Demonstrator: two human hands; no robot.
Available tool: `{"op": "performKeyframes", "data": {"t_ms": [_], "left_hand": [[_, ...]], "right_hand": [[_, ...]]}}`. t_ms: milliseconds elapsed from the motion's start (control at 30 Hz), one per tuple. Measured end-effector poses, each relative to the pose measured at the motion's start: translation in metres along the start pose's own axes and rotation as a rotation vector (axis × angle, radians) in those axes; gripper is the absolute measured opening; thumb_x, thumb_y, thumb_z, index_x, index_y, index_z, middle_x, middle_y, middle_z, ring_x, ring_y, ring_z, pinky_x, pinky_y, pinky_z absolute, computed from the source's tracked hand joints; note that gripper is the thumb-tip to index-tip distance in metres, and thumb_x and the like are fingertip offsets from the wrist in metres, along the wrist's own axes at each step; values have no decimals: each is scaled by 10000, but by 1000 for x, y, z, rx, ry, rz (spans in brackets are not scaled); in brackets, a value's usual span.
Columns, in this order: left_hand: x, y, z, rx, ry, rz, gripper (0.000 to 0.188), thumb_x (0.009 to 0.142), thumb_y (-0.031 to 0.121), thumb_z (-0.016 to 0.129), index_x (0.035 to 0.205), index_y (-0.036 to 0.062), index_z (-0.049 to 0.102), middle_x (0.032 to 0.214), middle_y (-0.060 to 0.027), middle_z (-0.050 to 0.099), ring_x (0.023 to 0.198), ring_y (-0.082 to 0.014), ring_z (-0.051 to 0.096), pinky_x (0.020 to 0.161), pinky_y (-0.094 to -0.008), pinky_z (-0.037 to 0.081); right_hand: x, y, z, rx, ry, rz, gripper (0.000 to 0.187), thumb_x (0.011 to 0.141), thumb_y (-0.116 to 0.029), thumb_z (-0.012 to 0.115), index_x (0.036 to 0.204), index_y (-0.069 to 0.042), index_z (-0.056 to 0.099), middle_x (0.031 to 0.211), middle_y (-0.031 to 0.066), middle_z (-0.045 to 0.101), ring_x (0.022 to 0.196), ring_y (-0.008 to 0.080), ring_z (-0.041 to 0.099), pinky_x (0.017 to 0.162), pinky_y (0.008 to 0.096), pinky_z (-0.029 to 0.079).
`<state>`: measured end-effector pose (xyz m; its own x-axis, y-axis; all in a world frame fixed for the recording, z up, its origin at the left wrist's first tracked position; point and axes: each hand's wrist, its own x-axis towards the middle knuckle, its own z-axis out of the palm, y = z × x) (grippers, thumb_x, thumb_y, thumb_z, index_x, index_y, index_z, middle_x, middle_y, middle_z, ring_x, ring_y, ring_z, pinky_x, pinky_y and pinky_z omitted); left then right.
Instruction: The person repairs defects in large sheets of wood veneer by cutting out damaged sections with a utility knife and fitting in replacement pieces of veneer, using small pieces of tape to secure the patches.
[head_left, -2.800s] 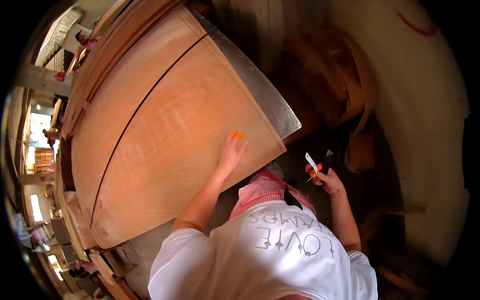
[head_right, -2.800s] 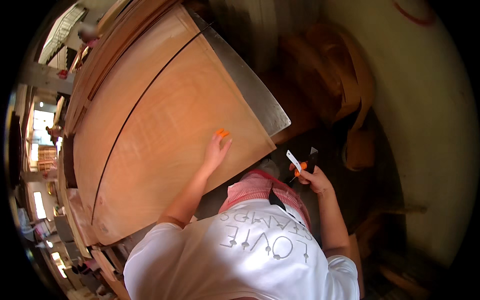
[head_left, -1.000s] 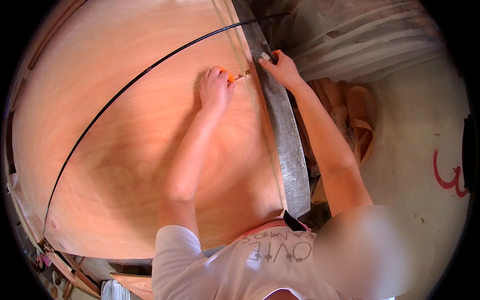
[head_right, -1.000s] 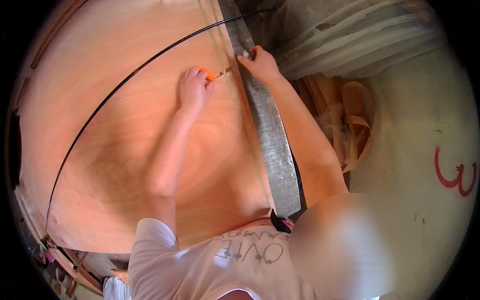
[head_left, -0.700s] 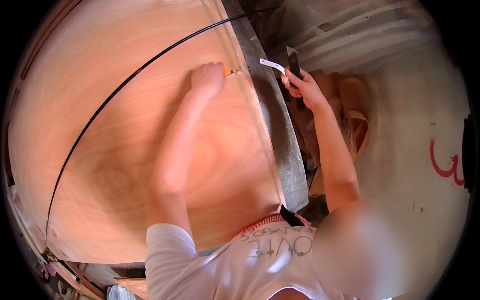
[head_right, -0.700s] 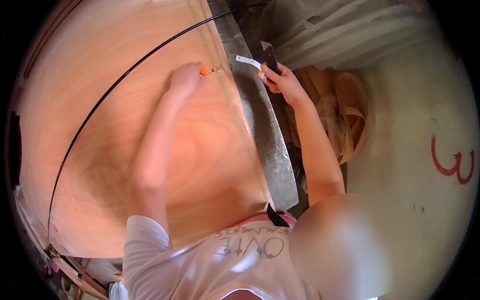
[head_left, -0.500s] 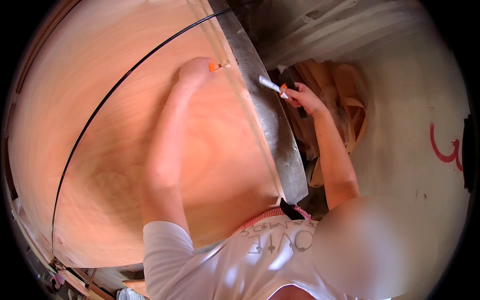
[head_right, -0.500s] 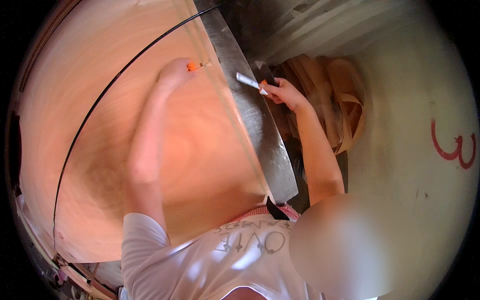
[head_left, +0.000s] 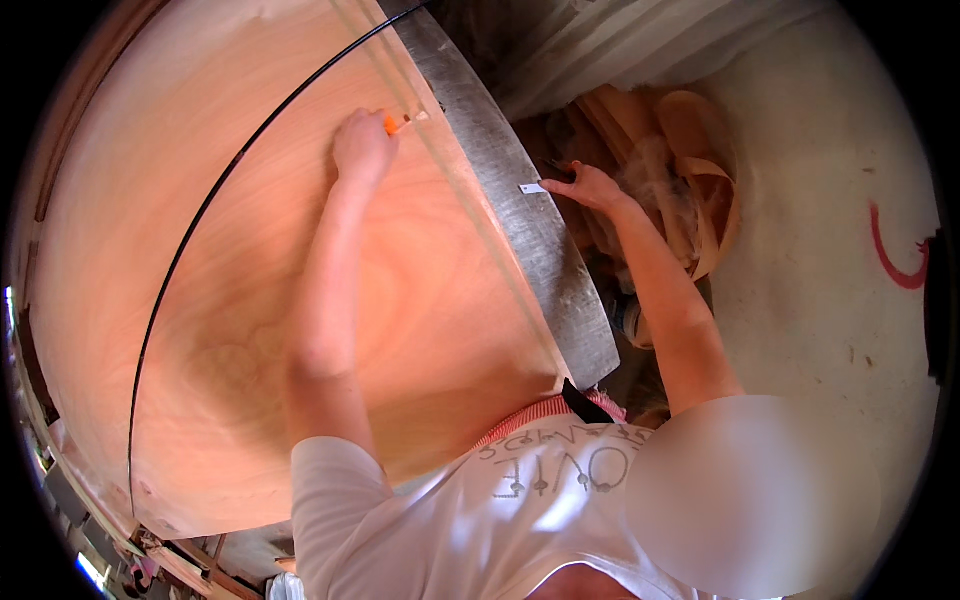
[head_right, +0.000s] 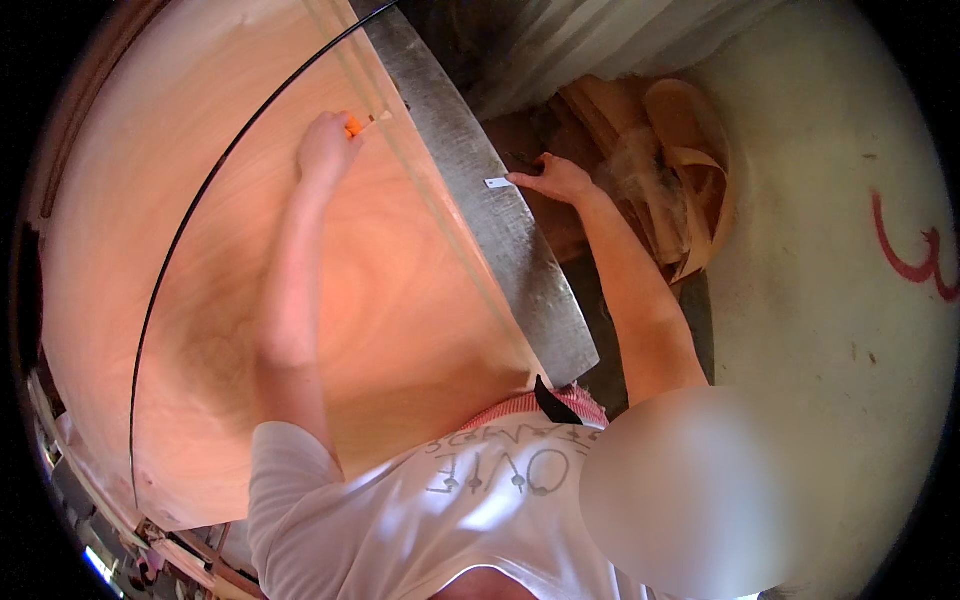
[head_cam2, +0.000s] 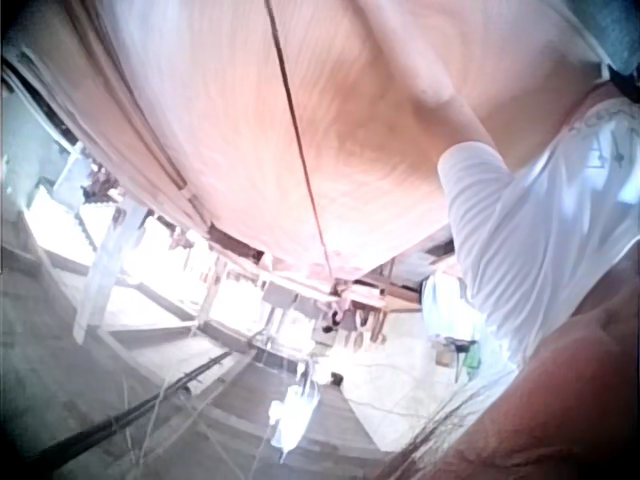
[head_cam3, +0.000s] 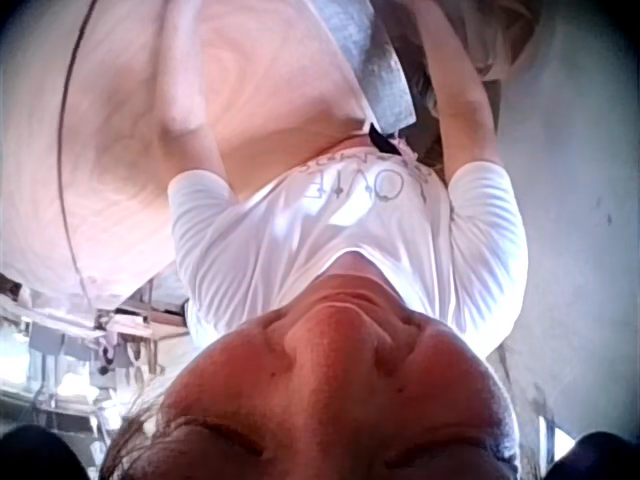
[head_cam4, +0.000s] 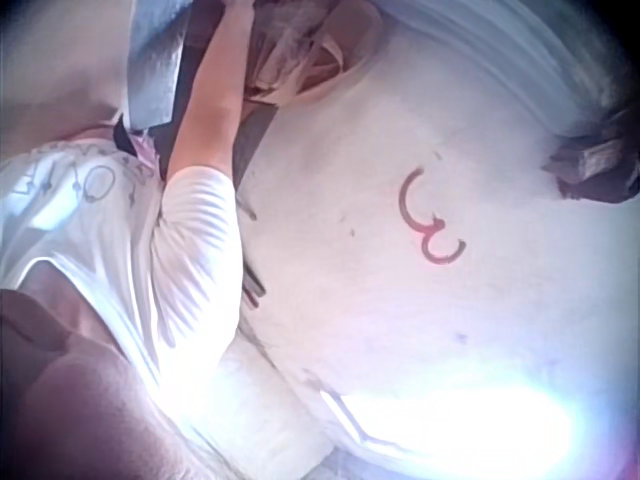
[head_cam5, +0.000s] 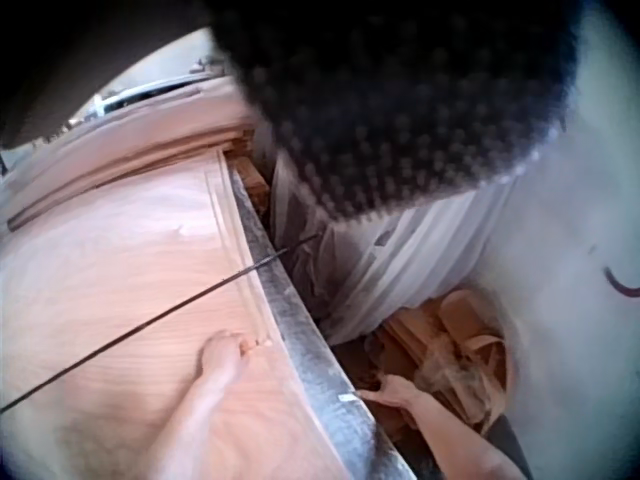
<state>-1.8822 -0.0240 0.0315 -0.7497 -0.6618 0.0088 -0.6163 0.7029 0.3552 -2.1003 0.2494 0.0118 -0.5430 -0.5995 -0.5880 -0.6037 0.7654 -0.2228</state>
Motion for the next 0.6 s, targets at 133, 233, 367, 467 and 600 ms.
{"op": "performKeyframes", "data": {"t_ms": [133, 233, 367, 467, 600], "left_hand": [[-9, -5, 7, -41, 102, 26, 110, 673, 137, 643, 748, 71, 595, 796, -95, 549, 793, -275, 537, 680, -386, 449], [-13, -3, 12, -143, 184, 8, 104, 660, 125, 655, 728, 77, 593, 778, -84, 541, 780, -266, 533, 664, -386, 446], [-19, -3, 8, -187, 225, 17, 110, 649, 122, 664, 717, 76, 591, 773, -76, 535, 783, -260, 526, 664, -377, 441], [-15, 0, 10, -179, 264, 25, 119, 640, 115, 670, 719, 73, 591, 772, -72, 531, 784, -256, 522, 669, -372, 437], [-22, -3, 10, -186, 306, 30, 122, 631, 101, 675, 718, 71, 594, 768, -70, 529, 781, -255, 520, 668, -368, 435]], "right_hand": [[5, 7, 6, 156, 116, 10, 915, 606, -702, 574, 1143, 32, 485, 1035, 199, 580, 1000, 300, 550, 851, 336, 423], [22, 43, 18, 510, 472, 155, 623, 660, -554, 660, 942, -8, 559, 824, 117, 612, 784, 230, 575, 706, 306, 436], [31, 83, 7, 1286, 265, 447, 283, 759, -362, 649, 753, -95, 556, 656, 9, 569, 392, 78, 333, 360, 241, 235], [52, 91, 3, 1082, 537, 393, 248, 774, -326, 642, 807, -87, 582, 681, 6, 594, 400, 67, 334, 360, 227, 232], [40, -64, -36, 818, 302, -208, 322, 794, -272, 629, 1008, -40, 563, 767, 19, 627, 622, 57, 505, 523, 214, 379]]}}
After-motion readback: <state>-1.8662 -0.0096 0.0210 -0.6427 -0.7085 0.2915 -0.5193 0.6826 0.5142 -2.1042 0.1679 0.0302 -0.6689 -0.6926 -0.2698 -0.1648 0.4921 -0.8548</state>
